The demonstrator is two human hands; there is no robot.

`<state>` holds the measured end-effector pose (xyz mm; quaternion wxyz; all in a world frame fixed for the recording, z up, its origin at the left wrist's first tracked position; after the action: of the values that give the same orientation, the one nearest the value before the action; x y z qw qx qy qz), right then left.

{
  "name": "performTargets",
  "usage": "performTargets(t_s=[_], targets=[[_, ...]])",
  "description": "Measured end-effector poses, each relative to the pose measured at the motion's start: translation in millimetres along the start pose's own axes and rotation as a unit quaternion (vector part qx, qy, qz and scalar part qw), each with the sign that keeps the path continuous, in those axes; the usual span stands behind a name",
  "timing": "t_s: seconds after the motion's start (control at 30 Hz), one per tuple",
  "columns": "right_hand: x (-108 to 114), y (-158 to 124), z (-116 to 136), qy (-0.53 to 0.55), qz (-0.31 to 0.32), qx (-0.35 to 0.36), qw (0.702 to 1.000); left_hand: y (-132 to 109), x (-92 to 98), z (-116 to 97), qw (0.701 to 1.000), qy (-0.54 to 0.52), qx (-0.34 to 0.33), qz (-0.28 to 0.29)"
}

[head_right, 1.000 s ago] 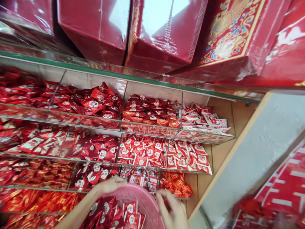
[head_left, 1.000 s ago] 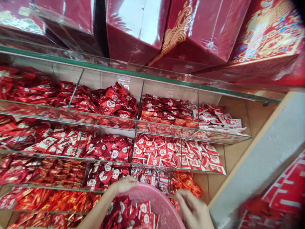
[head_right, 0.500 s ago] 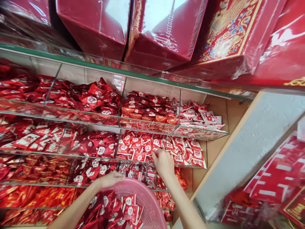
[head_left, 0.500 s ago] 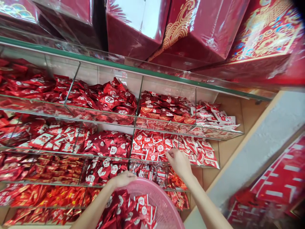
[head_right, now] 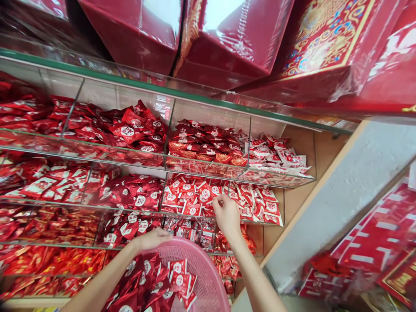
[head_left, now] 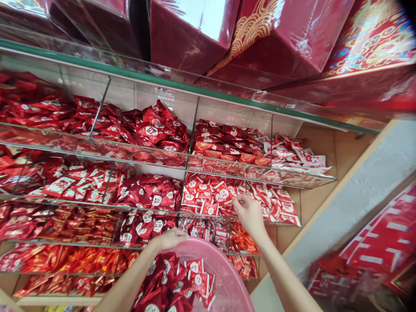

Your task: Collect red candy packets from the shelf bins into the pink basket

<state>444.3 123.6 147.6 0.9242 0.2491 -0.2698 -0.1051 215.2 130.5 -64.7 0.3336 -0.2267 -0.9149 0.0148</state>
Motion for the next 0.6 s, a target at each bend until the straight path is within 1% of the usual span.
performTargets(t_s=[0.07, 0.17, 0.23, 0.3, 0.37, 0.43, 0.5, 0.6], targets=[[11, -7, 3, 0.022, -0.009, 0.006, 1.000, 0, 0.2, 0, 1.000, 0.008, 0.002, 0.002], [26, -25, 5, 0.057, -0.009, 0.002, 0.998, -1, 1.1, -1, 1.000, 0.019, -0.003, 0.001], [28, -43, 5, 0.074, 0.018, -0.009, 0.997, -1, 1.2, -3, 1.000, 0.024, -0.010, 0.002], [19, -63, 2, 0.076, 0.084, -0.019, 0.993, -2, 0.7, -3, 1.000, 0.023, -0.005, 0.005], [2, -87, -4, 0.067, 0.161, -0.025, 0.984, -2, 0.1, -3, 1.000, 0.014, 0.003, 0.007], [-16, -111, -13, 0.047, 0.213, -0.023, 0.976, -3, -0.3, -3, 1.000, 0.004, 0.002, 0.006], [-33, -131, -24, 0.018, 0.242, -0.015, 0.970, -3, -0.3, -4, 1.000, 0.005, -0.008, 0.002], [-53, -153, -49, -0.039, 0.261, -0.020, 0.964, -4, 0.1, -3, 1.000, 0.027, -0.011, -0.006]])
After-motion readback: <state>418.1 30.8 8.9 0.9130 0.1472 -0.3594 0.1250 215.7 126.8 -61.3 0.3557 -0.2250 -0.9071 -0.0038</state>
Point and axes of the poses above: each hand's wrist, its own y-axis towards the middle knuckle, its own x-axis out of the back of the hand, z = x × y, the point moved 8 cm from there along y, towards the middle knuckle, and after that the axes turned 12 degrees about y, right-handed, at the moved point
